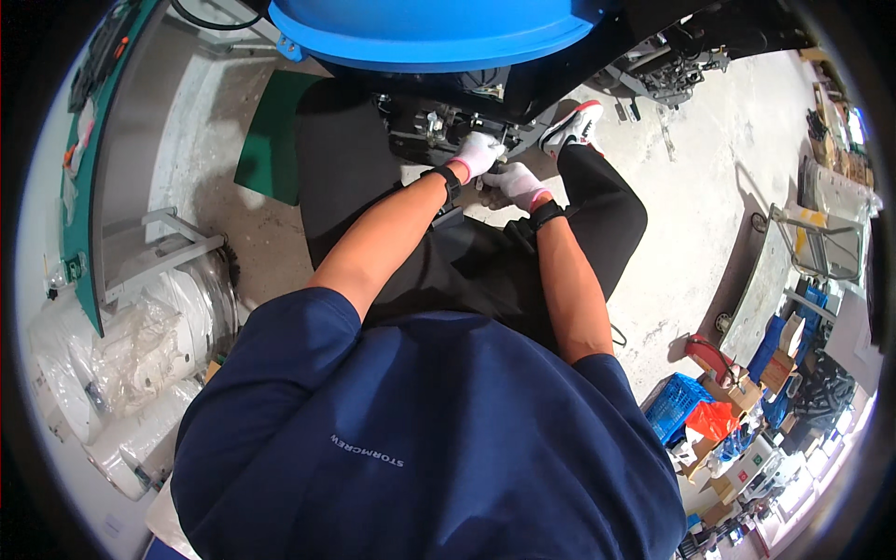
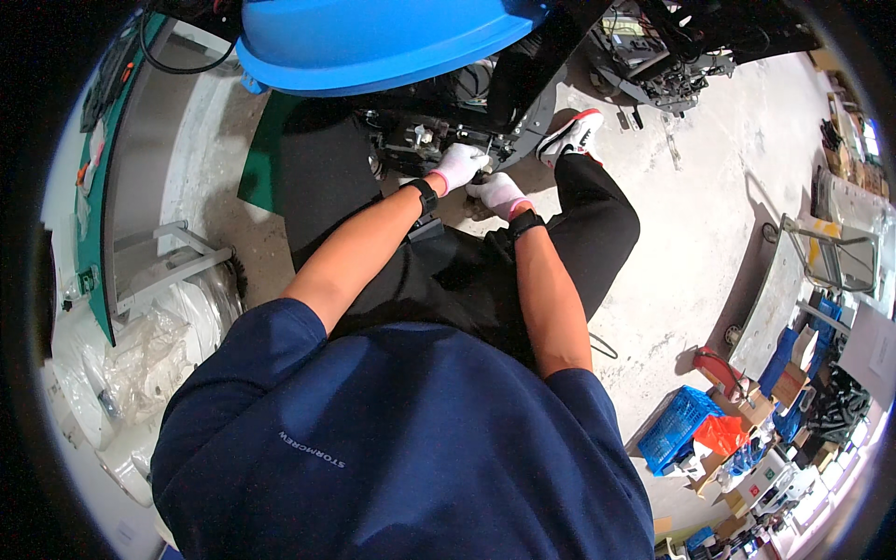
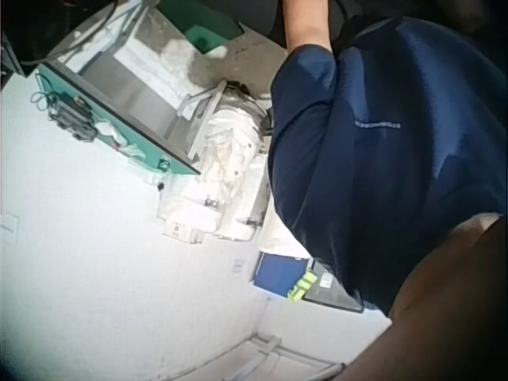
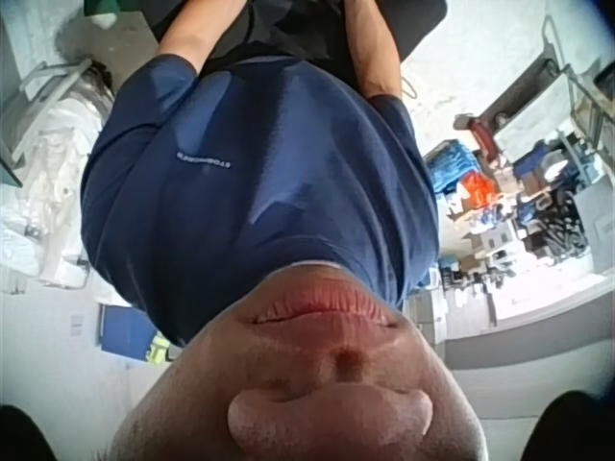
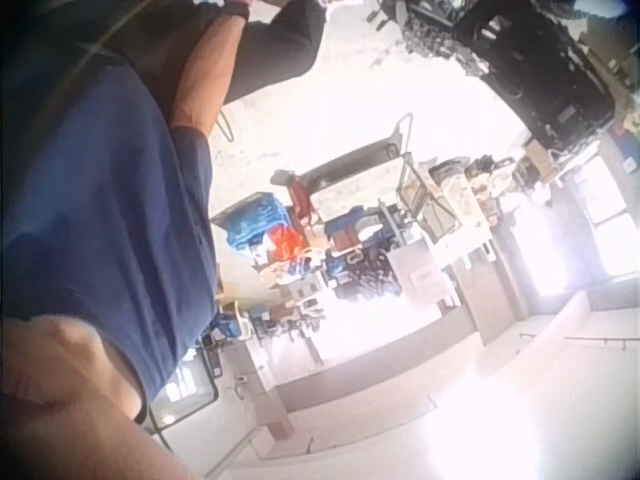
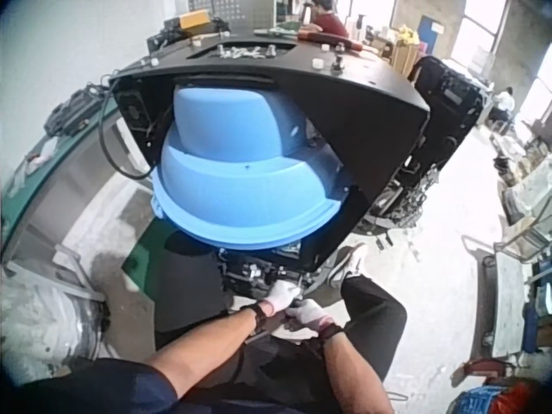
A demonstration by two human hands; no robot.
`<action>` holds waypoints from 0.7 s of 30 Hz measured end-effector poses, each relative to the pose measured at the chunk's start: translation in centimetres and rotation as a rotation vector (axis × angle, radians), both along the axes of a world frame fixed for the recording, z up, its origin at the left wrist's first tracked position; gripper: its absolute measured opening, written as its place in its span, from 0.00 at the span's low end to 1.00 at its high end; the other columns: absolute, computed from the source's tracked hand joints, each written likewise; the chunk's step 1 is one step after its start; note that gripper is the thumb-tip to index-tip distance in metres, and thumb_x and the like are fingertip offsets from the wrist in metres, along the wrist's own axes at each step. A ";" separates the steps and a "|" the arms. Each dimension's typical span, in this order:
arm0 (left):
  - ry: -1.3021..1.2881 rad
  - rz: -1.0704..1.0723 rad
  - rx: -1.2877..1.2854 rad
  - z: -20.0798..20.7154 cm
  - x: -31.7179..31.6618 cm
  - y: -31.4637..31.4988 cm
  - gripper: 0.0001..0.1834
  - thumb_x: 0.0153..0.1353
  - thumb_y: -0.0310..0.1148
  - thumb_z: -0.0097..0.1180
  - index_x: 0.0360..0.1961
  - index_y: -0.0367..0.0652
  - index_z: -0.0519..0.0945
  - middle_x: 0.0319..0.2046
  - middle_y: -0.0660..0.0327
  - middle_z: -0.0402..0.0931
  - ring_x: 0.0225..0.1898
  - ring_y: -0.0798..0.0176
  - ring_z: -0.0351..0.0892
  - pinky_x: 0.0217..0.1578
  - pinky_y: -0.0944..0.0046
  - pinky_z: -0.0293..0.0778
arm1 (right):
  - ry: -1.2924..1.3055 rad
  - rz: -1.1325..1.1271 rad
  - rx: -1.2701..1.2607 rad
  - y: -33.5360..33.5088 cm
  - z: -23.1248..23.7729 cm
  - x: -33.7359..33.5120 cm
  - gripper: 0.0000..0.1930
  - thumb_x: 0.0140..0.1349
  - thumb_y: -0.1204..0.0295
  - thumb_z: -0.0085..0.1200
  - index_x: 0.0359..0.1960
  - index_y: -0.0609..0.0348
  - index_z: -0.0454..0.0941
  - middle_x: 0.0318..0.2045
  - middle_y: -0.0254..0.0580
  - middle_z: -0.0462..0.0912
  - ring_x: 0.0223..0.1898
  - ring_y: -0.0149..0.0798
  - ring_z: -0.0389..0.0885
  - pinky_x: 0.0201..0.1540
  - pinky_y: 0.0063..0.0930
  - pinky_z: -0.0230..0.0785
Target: Assembling internal mechanical components and using a screwdriver to secure parts in a housing.
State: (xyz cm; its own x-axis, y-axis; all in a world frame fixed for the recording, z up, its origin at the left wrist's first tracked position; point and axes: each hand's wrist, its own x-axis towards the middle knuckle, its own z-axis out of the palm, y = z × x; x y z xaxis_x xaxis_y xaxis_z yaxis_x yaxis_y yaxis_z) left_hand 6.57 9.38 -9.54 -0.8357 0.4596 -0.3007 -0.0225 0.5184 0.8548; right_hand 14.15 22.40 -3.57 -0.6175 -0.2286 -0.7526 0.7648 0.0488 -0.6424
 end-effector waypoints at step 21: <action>0.015 -0.006 -0.022 -0.3 0.0 0.2 0.14 0.59 0.43 0.58 0.29 0.45 0.90 0.31 0.51 0.86 0.36 0.49 0.87 0.40 0.52 0.79 | -0.068 0.016 -0.035 -0.5 1.8 0.0 0.14 0.65 0.68 0.61 0.45 0.66 0.78 0.31 0.48 0.85 0.26 0.43 0.89 0.25 0.35 0.82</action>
State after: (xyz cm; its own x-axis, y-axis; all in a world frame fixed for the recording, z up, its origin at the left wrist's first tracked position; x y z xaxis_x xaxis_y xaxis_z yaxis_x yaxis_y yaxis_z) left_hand 6.60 9.62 -9.88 -0.8374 0.4582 -0.2978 -0.0063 0.5368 0.8437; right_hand 14.17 21.93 -1.77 -0.5615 -0.2649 -0.7839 0.8059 0.0400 -0.5907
